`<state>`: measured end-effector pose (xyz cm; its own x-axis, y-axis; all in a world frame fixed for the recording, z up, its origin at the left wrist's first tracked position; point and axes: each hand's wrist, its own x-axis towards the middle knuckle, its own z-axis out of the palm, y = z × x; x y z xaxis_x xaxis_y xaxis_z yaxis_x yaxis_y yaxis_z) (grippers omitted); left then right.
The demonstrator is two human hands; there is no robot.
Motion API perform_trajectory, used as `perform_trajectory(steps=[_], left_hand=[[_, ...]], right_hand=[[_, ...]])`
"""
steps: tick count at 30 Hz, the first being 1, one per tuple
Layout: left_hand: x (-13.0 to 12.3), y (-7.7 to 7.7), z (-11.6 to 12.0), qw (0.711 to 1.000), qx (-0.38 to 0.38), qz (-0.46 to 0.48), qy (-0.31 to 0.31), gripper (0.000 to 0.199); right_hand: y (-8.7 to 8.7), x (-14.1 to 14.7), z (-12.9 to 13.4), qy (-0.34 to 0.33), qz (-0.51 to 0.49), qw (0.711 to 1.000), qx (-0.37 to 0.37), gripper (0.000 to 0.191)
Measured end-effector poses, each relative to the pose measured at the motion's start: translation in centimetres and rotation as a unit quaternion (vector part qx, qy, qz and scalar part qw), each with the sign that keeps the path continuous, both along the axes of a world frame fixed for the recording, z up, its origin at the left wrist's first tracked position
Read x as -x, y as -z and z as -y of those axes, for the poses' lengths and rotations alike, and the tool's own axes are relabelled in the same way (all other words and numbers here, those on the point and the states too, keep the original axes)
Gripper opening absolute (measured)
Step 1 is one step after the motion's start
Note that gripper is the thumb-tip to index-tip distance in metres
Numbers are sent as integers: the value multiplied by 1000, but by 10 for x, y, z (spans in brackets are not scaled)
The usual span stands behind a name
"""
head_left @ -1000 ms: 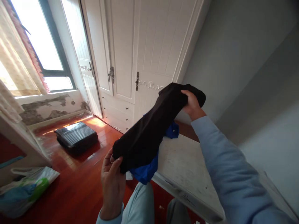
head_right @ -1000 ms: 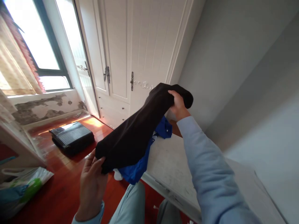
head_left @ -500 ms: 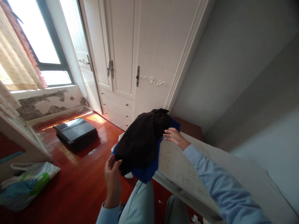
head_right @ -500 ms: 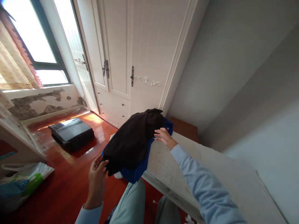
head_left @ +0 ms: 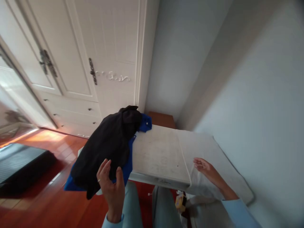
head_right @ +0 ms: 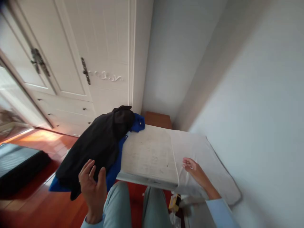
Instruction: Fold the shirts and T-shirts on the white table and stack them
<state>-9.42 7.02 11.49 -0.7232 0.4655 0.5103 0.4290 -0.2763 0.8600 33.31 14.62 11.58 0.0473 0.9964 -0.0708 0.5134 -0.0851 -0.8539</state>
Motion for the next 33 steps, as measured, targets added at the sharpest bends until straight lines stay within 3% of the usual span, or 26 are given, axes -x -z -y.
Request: perform_trajectory(steps=[3, 5, 10, 15, 17, 20, 21, 22, 23, 24, 25, 26, 28, 31, 33], left_hand=[[-43, 6, -12, 992, 17, 2, 129, 37], [-69, 12, -14, 977, 47, 6, 206, 36], [-125, 19, -2, 937, 94, 28, 336, 34], [-160, 7, 14, 889, 152, 91, 423, 31], [-171, 2, 18, 868, 173, 126, 448, 29], [-186, -1, 18, 825, 195, 214, 485, 36], [-190, -1, 16, 799, 199, 267, 501, 42], [-194, 0, 15, 761, 203, 329, 520, 48], [-197, 1, 13, 714, 209, 394, 540, 53], [-198, 2, 11, 664, 218, 452, 554, 56], [-197, 4, 10, 622, 227, 500, 558, 56], [-195, 5, 10, 597, 236, 534, 550, 54], [-187, 7, 10, 596, 248, 569, 510, 43], [-173, 5, 12, 631, 240, 590, 443, 35], [-166, 0, 13, 642, 228, 599, 420, 33]], right_hand=[[19, -59, 18, 90, 161, 981, -58, 48], [31, -82, 30, 114, 234, 963, -72, 41], [37, -84, 44, 75, 284, 949, -111, 32], [-1, -69, 31, 117, 238, 958, -109, 21], [-24, -54, 28, 158, 172, 958, -169, 14], [-52, -7, 34, 199, 77, 933, -289, 12], [-59, 13, 39, 167, 53, 933, -315, 14], [-64, 33, 45, 66, 31, 945, -320, 16], [-67, 52, 51, -109, 17, 951, -289, 15], [-70, 67, 58, -258, 3, 934, -247, 16], [-73, 78, 64, -364, -15, 908, -209, 18], [-74, 84, 69, -415, -34, 891, -183, 20], [-75, 82, 79, -370, -79, 909, -176, 22], [-63, 58, 88, -177, -108, 965, -163, 24], [-42, 40, 94, -50, -107, 984, -131, 31]])
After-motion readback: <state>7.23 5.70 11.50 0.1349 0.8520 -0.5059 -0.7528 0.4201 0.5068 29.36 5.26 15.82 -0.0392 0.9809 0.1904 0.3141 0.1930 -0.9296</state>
